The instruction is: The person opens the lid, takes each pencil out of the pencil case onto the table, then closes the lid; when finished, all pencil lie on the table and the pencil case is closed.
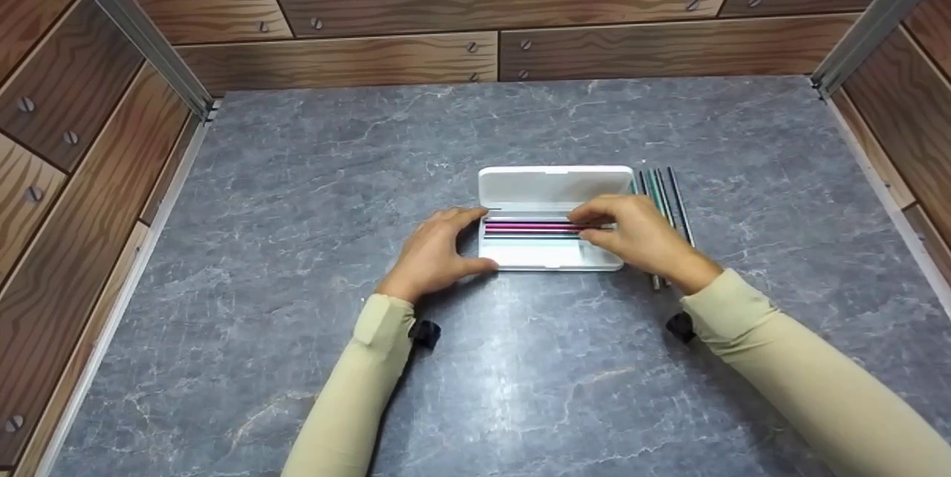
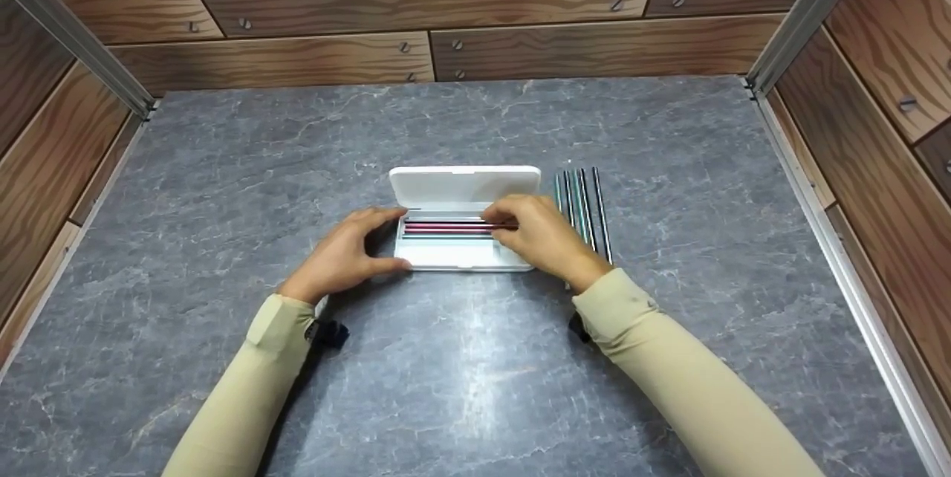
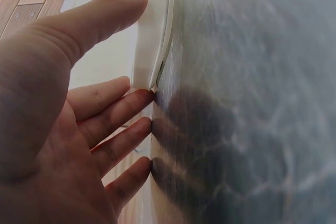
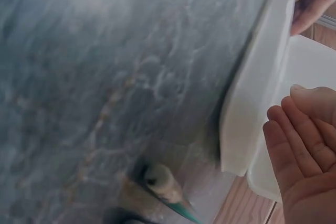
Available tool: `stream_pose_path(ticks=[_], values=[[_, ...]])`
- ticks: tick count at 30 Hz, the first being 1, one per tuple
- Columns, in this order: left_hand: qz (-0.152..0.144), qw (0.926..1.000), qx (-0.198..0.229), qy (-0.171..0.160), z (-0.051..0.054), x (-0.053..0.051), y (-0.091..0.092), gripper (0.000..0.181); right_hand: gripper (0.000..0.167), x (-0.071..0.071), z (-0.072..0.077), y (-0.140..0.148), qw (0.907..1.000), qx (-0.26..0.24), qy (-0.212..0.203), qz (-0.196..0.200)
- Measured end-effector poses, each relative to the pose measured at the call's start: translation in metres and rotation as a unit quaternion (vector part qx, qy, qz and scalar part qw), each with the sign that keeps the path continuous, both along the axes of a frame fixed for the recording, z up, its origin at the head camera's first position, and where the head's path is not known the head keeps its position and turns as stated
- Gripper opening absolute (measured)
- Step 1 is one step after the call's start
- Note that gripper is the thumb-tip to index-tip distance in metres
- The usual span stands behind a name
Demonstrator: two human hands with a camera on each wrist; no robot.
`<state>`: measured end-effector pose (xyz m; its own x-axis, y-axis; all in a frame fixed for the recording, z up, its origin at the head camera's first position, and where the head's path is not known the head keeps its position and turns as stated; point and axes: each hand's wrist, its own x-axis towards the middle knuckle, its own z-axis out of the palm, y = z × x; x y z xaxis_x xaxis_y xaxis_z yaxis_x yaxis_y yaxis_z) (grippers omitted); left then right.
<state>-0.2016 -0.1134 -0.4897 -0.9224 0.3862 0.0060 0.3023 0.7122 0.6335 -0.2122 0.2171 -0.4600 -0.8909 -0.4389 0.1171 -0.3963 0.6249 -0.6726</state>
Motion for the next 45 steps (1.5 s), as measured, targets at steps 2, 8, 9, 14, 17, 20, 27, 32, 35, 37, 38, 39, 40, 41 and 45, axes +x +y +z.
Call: stream_pose_path(ticks=[2,8,9,14,17,20,27,32,35,37,38,39,40,41,45], values=[[0.001,1.0,0.0,-0.002,-0.001,0.001,0.0,0.088,0.027,-0.001,-0.002,-0.001,0.9999,0.011,0.003,0.008],[0.004,1.0,0.005,0.0,-0.006,0.0,0.0,0.088,0.027,-0.003,-0.006,-0.004,0.9975,0.061,0.03,0.017],[0.004,1.0,0.004,-0.001,-0.005,0.0,0.0,0.088,0.026,-0.003,-0.006,-0.005,0.997,0.066,0.036,0.02],[0.004,1.0,0.0,-0.008,0.0,0.0,0.0,0.089,0.025,-0.004,-0.006,-0.008,0.9938,0.083,0.065,0.033],[0.002,1.0,-0.001,-0.008,0.0,0.0,0.0,0.089,0.024,-0.004,-0.005,-0.01,0.9927,0.088,0.074,0.037],[0.001,1.0,0.003,-0.007,0.0,-0.001,0.0,0.089,0.023,-0.004,-0.004,-0.011,0.9923,0.088,0.077,0.04],[0.001,1.0,-0.002,-0.008,0.001,0.001,0.001,0.089,0.02,-0.006,-0.004,-0.011,0.9913,0.089,0.079,0.056],[0.003,0.9999,-0.004,-0.011,0.002,0.002,0.001,0.088,0.021,-0.006,-0.005,-0.011,0.9895,0.092,0.08,0.078],[0.003,0.9999,-0.003,-0.013,0.002,0.002,0.001,0.089,0.02,-0.006,-0.005,-0.011,0.9895,0.091,0.079,0.08],[0.002,0.9999,-0.004,-0.016,0.002,0.002,0.001,0.09,0.019,-0.006,-0.006,-0.011,0.9898,0.09,0.08,0.077],[0.002,0.9998,-0.004,-0.017,0.002,0.002,0.001,0.09,0.019,-0.006,-0.006,-0.011,0.9896,0.089,0.083,0.076],[0.001,0.9998,-0.005,-0.017,0.001,0.002,0.001,0.09,0.018,-0.006,-0.006,-0.011,0.9894,0.088,0.086,0.076],[0.001,0.9998,-0.005,-0.017,0.002,0.002,0.001,0.09,0.018,-0.006,-0.006,-0.011,0.9893,0.087,0.09,0.075],[0.001,0.9998,-0.005,-0.017,0.002,0.002,0.001,0.09,0.017,-0.006,-0.007,-0.011,0.989,0.085,0.094,0.076],[-0.001,0.9999,-0.005,-0.012,0.001,0.001,0.0,0.089,0.017,-0.006,-0.007,-0.011,0.9886,0.08,0.103,0.075]])
